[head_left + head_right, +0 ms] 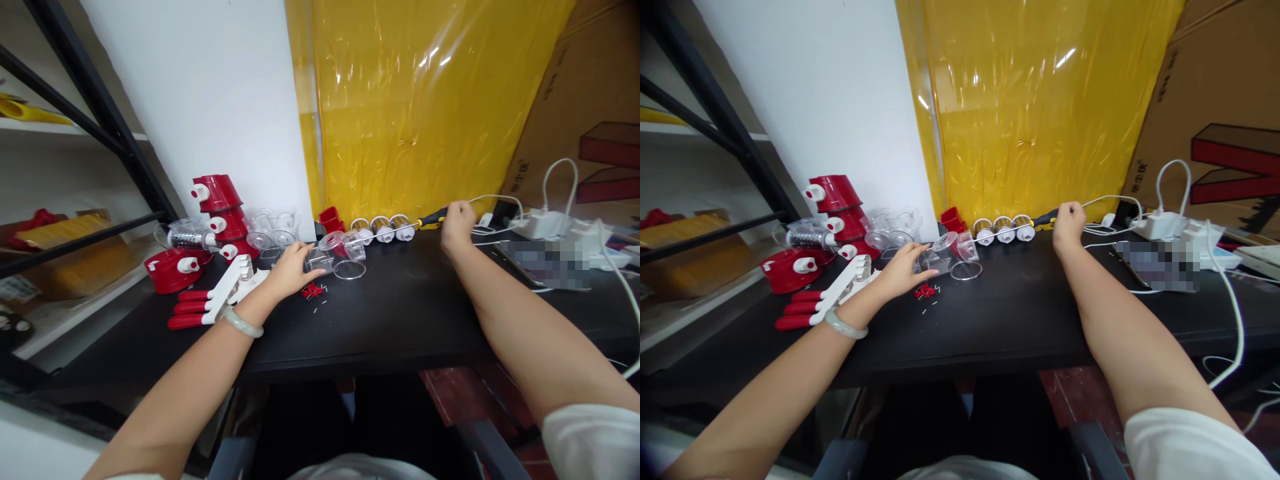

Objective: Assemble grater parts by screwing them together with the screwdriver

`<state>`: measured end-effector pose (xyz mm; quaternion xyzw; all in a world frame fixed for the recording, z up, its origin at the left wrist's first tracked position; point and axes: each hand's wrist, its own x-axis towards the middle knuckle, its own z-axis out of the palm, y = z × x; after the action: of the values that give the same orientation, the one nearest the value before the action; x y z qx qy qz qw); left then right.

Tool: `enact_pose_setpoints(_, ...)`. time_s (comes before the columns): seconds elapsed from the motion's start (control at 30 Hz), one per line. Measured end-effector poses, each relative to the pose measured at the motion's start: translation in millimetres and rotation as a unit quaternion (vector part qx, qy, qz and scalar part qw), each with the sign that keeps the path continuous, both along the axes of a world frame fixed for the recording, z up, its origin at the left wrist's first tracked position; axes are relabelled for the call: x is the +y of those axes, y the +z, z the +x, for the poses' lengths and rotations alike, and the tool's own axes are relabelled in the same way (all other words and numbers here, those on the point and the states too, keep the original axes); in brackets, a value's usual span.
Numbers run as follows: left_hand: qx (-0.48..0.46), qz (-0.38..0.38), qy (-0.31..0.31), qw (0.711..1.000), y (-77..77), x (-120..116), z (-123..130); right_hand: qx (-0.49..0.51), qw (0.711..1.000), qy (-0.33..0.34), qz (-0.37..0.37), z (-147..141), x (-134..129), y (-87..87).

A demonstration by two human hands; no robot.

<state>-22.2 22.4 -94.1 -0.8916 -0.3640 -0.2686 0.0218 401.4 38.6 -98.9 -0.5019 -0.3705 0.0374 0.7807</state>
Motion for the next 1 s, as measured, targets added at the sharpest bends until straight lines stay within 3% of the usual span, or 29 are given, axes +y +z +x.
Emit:
enact_pose_setpoints(0.1, -0.002, 0.002, 0.015, 1.000, -3.7, 6, 5, 0.096, 0.995, -0.021, 0.023, -12, -4, 6.5)
enact_pose_setpoints(0.33, -0.025, -0.012, -0.014, 1.000, -6.6, 11, 10, 0.119, 0.985, 0.125, 0.010, -17, -12, 12.4)
enact_pose_setpoints(0.53, -0.107, 0.021, -0.029, 0.994, 14.0, -2, -3, 0.127, 0.985, 0.120, 0.011, -18, -11, 11.1)
enact_pose_setpoints(0.6, -0.151, 0.016, -0.023, 0.988, 24.8, -6, -11, 0.110, 0.981, 0.161, -0.001, -25, -13, 13.6)
enact_pose_setpoints(0.73, -0.283, -0.035, -0.038, 0.958, 41.2, -5, -28, 0.113, 0.942, 0.315, -0.022, -42, -22, 22.8)
enact_pose_setpoints(0.9, -0.398, -0.100, -0.075, 0.909, 46.2, 12, -44, 0.043, 0.904, 0.414, -0.103, -49, -40, 25.4)
enact_pose_setpoints(1.0, -0.445, -0.136, -0.080, 0.882, 46.4, 19, -48, -0.046, 0.889, 0.425, -0.164, -46, -48, 19.0)
